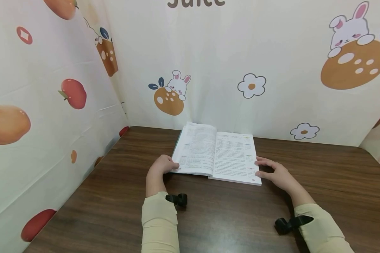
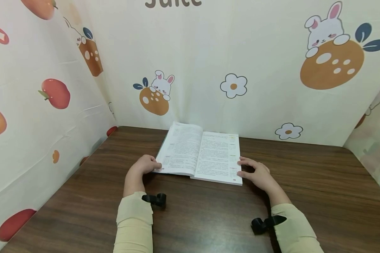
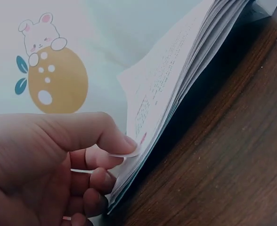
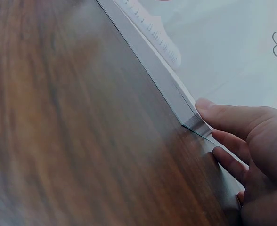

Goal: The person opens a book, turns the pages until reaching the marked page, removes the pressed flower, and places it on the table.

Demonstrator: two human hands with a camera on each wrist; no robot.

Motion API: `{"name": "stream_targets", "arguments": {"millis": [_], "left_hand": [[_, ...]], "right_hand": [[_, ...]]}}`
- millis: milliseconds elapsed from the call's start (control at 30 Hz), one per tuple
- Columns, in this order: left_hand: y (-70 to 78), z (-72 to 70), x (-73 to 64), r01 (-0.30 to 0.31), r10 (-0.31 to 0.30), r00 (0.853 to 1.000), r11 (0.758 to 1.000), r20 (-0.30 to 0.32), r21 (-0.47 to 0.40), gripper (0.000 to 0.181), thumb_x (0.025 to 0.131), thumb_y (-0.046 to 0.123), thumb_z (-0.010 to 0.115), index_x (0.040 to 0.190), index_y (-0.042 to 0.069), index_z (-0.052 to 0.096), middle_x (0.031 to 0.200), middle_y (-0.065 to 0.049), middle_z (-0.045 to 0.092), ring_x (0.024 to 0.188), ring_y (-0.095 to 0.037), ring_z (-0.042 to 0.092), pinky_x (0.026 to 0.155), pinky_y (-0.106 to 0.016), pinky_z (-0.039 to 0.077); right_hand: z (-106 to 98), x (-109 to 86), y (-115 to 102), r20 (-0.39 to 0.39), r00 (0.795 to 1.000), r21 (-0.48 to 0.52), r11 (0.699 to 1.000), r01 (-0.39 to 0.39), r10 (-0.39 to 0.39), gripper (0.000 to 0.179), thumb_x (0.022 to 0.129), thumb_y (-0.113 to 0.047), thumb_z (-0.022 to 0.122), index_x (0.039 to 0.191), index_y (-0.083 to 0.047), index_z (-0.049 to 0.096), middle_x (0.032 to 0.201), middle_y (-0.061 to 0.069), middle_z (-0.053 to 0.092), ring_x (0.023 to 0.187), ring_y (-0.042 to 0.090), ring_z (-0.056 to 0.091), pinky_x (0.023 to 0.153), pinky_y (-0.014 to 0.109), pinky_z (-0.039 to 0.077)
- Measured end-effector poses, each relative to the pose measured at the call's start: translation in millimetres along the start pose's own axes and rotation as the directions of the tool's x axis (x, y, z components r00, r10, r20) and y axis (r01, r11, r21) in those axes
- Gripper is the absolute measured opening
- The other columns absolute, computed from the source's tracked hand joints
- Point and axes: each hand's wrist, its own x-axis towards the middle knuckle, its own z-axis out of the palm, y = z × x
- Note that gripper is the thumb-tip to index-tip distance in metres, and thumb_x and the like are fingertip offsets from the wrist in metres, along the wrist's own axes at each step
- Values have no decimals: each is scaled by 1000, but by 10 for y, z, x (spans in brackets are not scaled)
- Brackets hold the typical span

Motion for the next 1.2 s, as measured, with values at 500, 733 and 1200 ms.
{"name": "stream_targets", "arguments": {"millis": [500, 733, 1200], "left_hand": [[278, 225, 1, -359, 367, 930, 902, 13, 240, 78, 71, -7, 68, 136, 25, 40, 142, -9, 30, 126, -32, 27, 96, -50, 29], [530, 460, -10, -598, 586, 801, 768, 126, 228, 64, 78, -18, 41, 120, 25, 63, 139, 12, 43, 139, -13, 10, 111, -37, 4], [620, 642, -49, -633, 617, 771, 714, 158, 300, 27, 90, 22, 58, 116, 24, 65, 137, 6, 44, 137, -19, 20, 108, -47, 15]], "right_hand": [[19, -70, -61, -18, 1000, 7, 1000, -13, 13, 51, 81, -35, 71, 121, -6, 58, 142, 18, 38, 130, 45, 25, 95, 66, 17], [48, -89, -60, -16, 999, 12, 999, -33, 34, 53, 80, -37, 71, 121, -6, 58, 142, 17, 37, 130, 45, 24, 95, 67, 16], [68, -99, -97, -40, 999, 18, 1000, -19, 20, 52, 79, -34, 73, 120, -6, 58, 142, 18, 37, 130, 45, 25, 97, 65, 16]]}}
